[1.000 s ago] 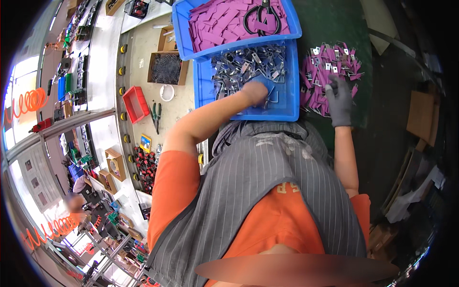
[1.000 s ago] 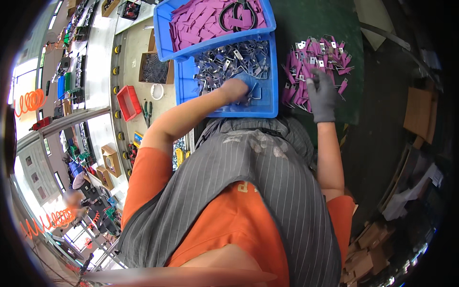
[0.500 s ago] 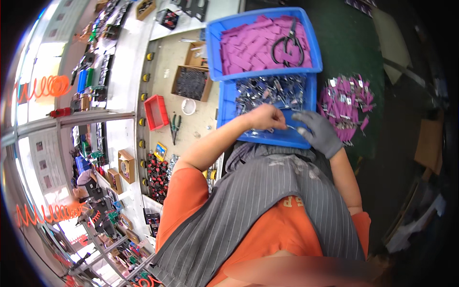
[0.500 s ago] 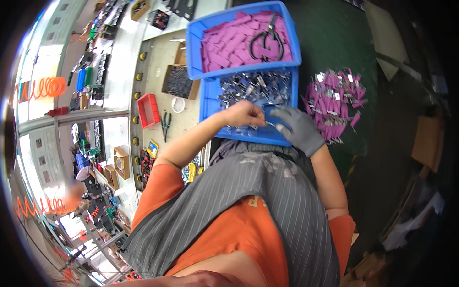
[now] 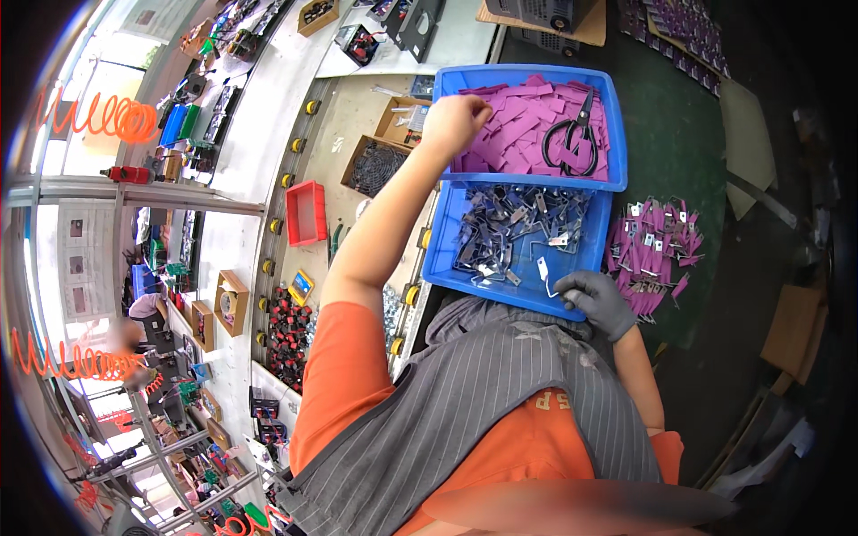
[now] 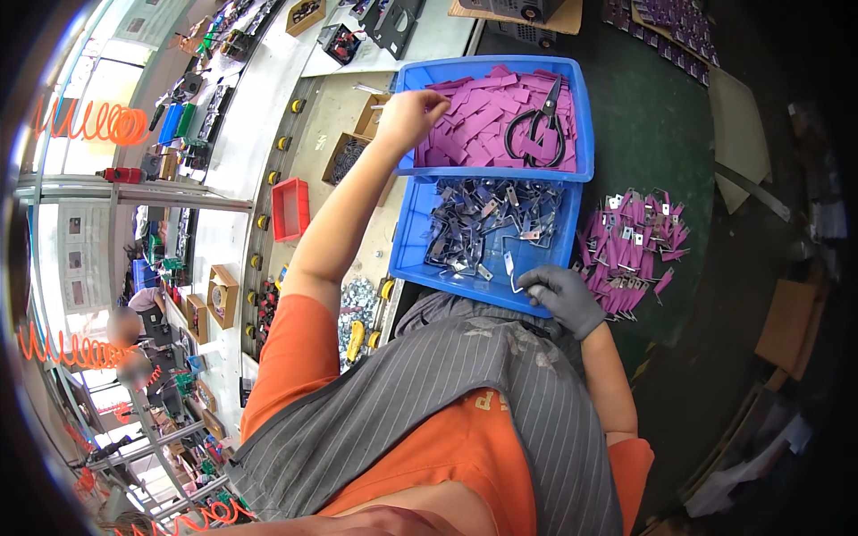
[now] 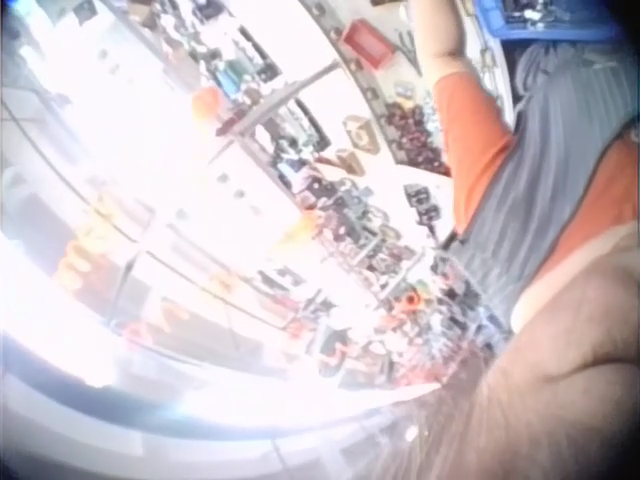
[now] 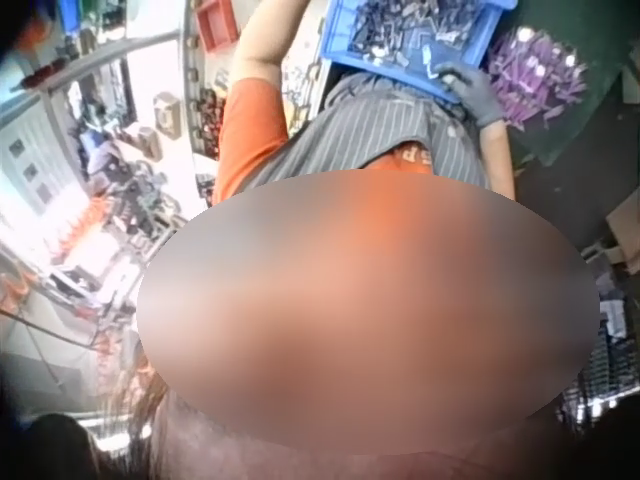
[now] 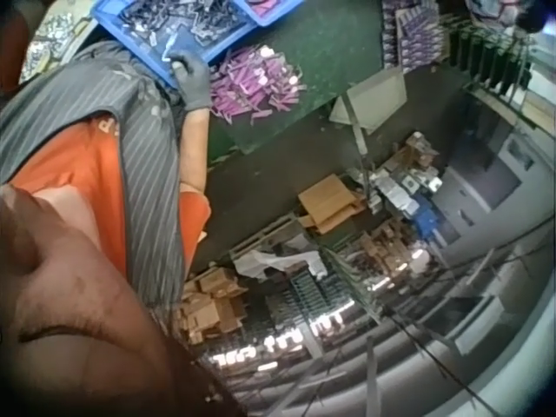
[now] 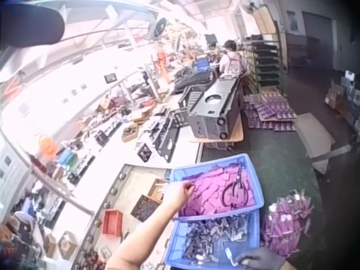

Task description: The recorder is picking up metal L-brackets and attaching purple components or stickers to them before placing them in a bin.

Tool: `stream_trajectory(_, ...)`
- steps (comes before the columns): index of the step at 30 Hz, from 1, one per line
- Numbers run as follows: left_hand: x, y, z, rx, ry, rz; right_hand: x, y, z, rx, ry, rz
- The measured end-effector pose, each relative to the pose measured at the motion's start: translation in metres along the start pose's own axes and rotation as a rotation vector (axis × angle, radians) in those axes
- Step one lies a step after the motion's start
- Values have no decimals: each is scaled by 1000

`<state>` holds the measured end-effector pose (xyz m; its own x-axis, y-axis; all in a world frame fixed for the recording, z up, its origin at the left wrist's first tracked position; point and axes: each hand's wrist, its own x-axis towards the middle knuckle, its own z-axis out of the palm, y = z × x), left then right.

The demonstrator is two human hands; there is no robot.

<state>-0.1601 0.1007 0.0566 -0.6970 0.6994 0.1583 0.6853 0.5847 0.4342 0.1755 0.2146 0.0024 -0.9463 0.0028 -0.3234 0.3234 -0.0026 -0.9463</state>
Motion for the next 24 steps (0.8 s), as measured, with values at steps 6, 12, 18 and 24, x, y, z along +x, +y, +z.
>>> stream_trajectory(6, 40, -6, 30, 380, -281, -161, 1, 4, 4, 118, 83, 16)
stream_trajectory(12, 33, -9, 25, 204, -137, -128, 1, 16, 3, 159, 104, -15)
stream_trajectory(18, -36, 52, -6, -836, -293, -254, -2, 4, 0, 198, 115, -22)
stream_trajectory(24, -114, 82, 19, -921, -311, -149, -32, -40, -10, 377, 286, -60)
